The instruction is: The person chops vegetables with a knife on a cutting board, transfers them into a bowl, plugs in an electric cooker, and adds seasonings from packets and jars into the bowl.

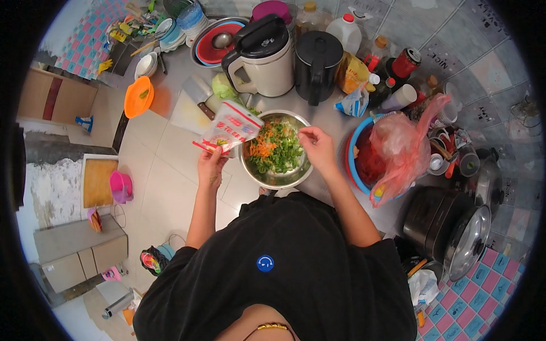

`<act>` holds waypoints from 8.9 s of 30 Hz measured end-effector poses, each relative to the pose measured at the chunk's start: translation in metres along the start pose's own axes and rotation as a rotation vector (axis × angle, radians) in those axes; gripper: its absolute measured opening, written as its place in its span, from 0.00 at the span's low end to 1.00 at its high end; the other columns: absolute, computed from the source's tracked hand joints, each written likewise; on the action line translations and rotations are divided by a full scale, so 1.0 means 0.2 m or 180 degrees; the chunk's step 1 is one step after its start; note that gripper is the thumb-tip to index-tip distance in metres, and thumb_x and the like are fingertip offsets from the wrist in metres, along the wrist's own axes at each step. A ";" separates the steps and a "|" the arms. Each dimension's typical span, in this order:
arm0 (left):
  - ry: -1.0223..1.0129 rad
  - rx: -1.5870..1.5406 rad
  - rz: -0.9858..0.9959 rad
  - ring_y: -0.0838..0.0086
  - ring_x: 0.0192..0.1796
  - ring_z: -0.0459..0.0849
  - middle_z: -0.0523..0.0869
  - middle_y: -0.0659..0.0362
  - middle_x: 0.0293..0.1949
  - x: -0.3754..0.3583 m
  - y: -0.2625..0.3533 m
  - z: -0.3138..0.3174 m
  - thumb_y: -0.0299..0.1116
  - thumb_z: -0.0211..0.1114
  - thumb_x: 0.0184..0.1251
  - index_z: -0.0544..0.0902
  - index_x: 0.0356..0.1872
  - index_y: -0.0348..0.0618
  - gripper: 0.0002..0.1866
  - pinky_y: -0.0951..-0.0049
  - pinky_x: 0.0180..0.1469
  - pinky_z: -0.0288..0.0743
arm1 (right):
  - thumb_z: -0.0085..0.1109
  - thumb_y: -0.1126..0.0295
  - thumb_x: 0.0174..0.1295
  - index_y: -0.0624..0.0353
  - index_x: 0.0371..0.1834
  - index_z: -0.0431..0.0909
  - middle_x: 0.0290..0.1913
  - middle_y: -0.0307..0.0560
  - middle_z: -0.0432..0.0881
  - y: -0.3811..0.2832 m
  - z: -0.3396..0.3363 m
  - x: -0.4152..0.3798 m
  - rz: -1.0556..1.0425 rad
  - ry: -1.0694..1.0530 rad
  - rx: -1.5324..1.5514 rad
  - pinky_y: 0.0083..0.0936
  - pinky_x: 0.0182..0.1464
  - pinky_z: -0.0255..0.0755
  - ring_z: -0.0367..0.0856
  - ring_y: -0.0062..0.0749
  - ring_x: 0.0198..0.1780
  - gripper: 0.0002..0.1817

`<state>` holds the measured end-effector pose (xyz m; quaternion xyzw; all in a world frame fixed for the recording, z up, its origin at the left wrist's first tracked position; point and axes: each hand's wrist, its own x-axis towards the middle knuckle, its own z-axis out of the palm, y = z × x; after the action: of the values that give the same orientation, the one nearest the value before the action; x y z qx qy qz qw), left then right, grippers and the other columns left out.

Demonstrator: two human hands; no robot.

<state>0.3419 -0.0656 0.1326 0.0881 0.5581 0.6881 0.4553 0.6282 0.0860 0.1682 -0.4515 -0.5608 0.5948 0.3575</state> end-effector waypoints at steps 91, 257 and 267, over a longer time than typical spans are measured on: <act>-0.0932 0.1927 0.1887 0.67 0.63 0.78 0.77 0.52 0.64 -0.14 0.06 0.34 0.14 0.73 0.49 0.66 0.71 0.40 0.44 0.70 0.64 0.72 | 0.67 0.75 0.63 0.66 0.31 0.80 0.24 0.41 0.83 -0.55 0.49 -0.35 -0.1284 0.0569 0.0225 0.17 0.23 0.72 0.79 0.19 0.20 0.06; -0.2440 0.3967 0.2058 0.57 0.64 0.72 0.76 0.53 0.60 -0.25 0.27 0.23 0.40 0.86 0.27 0.73 0.65 0.48 0.52 0.55 0.70 0.60 | 0.74 0.77 0.41 0.47 0.66 0.70 0.61 0.53 0.73 -0.26 0.19 -0.26 -0.2383 -0.1733 -0.1877 0.38 0.63 0.71 0.74 0.51 0.61 0.42; -0.2374 0.4051 0.1647 0.57 0.65 0.72 0.77 0.54 0.61 -0.14 0.38 0.24 0.33 0.86 0.27 0.74 0.64 0.47 0.51 0.58 0.71 0.60 | 0.77 0.77 0.38 0.51 0.65 0.69 0.63 0.53 0.71 -0.20 -0.04 -0.22 -0.1579 -0.1006 -0.1483 0.39 0.65 0.71 0.72 0.52 0.65 0.44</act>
<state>0.3479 -0.0495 0.2257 0.6850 0.6172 0.2449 0.2998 0.6472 0.0522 0.2143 -0.2738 -0.8217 0.4089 0.2874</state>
